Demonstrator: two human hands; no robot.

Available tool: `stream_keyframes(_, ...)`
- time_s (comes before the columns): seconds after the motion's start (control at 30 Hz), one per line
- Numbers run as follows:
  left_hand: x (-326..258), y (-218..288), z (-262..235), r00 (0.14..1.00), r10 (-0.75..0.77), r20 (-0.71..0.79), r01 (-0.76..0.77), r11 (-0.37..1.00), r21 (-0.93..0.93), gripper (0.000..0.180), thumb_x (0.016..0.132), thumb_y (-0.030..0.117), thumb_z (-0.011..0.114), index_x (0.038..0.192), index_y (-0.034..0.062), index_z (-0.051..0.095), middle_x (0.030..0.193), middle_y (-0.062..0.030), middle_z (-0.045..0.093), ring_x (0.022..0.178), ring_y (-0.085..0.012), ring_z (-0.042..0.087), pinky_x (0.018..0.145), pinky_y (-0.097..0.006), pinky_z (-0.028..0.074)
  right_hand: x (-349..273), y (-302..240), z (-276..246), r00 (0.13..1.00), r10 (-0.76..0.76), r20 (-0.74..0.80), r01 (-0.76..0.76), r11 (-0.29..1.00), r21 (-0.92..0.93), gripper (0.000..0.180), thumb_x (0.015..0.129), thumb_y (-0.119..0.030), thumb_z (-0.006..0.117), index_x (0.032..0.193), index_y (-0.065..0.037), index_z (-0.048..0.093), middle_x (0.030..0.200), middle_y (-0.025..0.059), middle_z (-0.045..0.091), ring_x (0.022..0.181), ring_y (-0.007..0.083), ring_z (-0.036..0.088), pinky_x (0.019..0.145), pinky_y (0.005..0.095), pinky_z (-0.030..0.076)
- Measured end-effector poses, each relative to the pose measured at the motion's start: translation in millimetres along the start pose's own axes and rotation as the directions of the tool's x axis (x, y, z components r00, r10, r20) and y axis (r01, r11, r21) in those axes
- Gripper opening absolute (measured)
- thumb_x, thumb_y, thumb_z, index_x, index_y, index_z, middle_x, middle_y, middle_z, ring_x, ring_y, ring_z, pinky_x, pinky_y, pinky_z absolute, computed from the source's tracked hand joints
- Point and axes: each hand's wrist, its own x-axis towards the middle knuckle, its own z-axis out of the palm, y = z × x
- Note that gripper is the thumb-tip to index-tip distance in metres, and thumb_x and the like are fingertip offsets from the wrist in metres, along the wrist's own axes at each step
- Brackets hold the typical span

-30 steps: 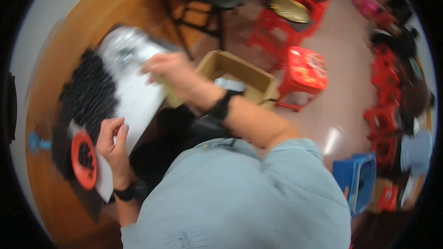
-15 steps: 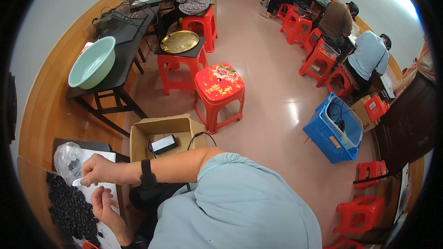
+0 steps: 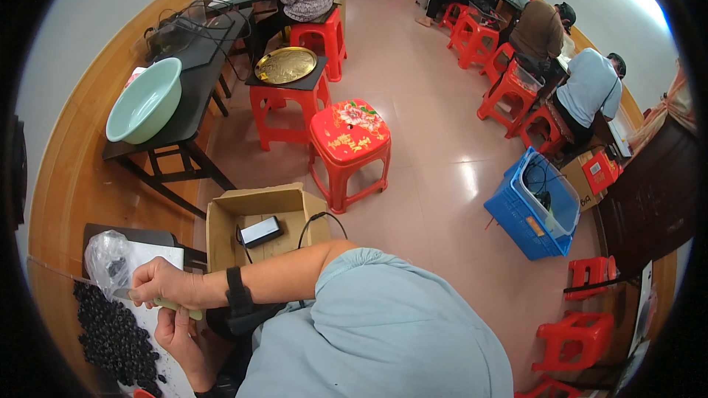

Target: Use a small craft knife to scrape or trim excess material from small black circular components.

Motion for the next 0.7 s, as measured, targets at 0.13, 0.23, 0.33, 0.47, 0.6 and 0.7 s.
stream_keyframes(0.13,-1,-6,-13,0.993,0.083,0.086,-0.095,0.983,0.157,0.016,0.098,0.009,0.063,0.100,-0.0066,0.065,0.084,-0.0031,0.065,0.071,-0.0077,0.054,0.065,-0.022,0.042,-3,-10,-7,0.985,-0.168,0.048,0.171,0.867,-0.468,0.019,0.082,-0.016,0.076,0.076,0.001,0.069,0.069,0.0041,0.066,0.064,0.0121,0.060,0.060,0.0271,0.046)
stream_keyframes(0.23,-6,-4,-12,0.988,0.119,0.103,-0.138,0.969,0.204,0.020,0.098,0.012,0.064,0.097,-0.0071,0.064,0.081,-0.0038,0.065,0.070,-0.0091,0.053,0.066,-0.023,0.043,-4,-14,-7,0.932,-0.308,0.190,0.349,0.627,-0.697,0.022,0.078,-0.018,0.077,0.072,0.001,0.068,0.066,0.0086,0.066,0.060,0.0162,0.061,0.058,0.0305,0.047)
stream_keyframes(0.33,-5,-7,-11,0.987,0.135,0.092,-0.150,0.973,0.177,0.022,0.097,0.014,0.065,0.094,-0.0074,0.064,0.077,-0.0033,0.064,0.070,-0.0093,0.052,0.065,-0.023,0.042,-2,-8,-9,0.908,-0.366,0.207,0.400,0.602,-0.691,0.024,0.077,-0.020,0.076,0.070,0.001,0.066,0.063,0.0105,0.065,0.057,0.0174,0.060,0.057,0.0332,0.047)
stream_keyframes(0.47,-5,-3,-9,0.992,0.072,0.108,-0.083,0.991,0.106,0.020,0.096,0.014,0.066,0.091,-0.0047,0.063,0.072,-0.0005,0.059,0.065,-0.0060,0.047,0.060,-0.021,0.036,-4,-8,-9,0.984,-0.169,-0.062,0.139,0.932,-0.335,0.027,0.087,-0.019,0.072,0.068,0.000,0.064,0.065,0.0011,0.062,0.061,0.0086,0.054,0.057,0.0273,0.044)
stream_keyframes(0.6,-4,-9,-6,0.995,0.043,0.087,-0.042,0.999,-0.015,0.017,0.095,0.012,0.066,0.090,-0.0032,0.062,0.071,0.0019,0.057,0.061,-0.0027,0.042,0.057,-0.018,0.029,3,9,-10,0.986,-0.131,-0.102,0.110,0.976,-0.189,0.027,0.091,-0.020,0.070,0.074,0.000,0.065,0.067,-0.0011,0.060,0.066,0.0057,0.051,0.059,0.0255,0.043)
stream_keyframes(0.7,-4,-11,-5,0.993,0.107,0.058,-0.103,0.992,-0.078,0.015,0.095,0.011,0.065,0.094,-0.0045,0.064,0.073,0.0029,0.057,0.062,-0.0018,0.041,0.057,-0.018,0.027,2,8,-8,0.987,-0.156,-0.046,0.138,0.954,-0.268,0.030,0.095,-0.027,0.068,0.083,0.000,0.065,0.074,0.0007,0.063,0.070,0.0060,0.052,0.062,0.0248,0.044)
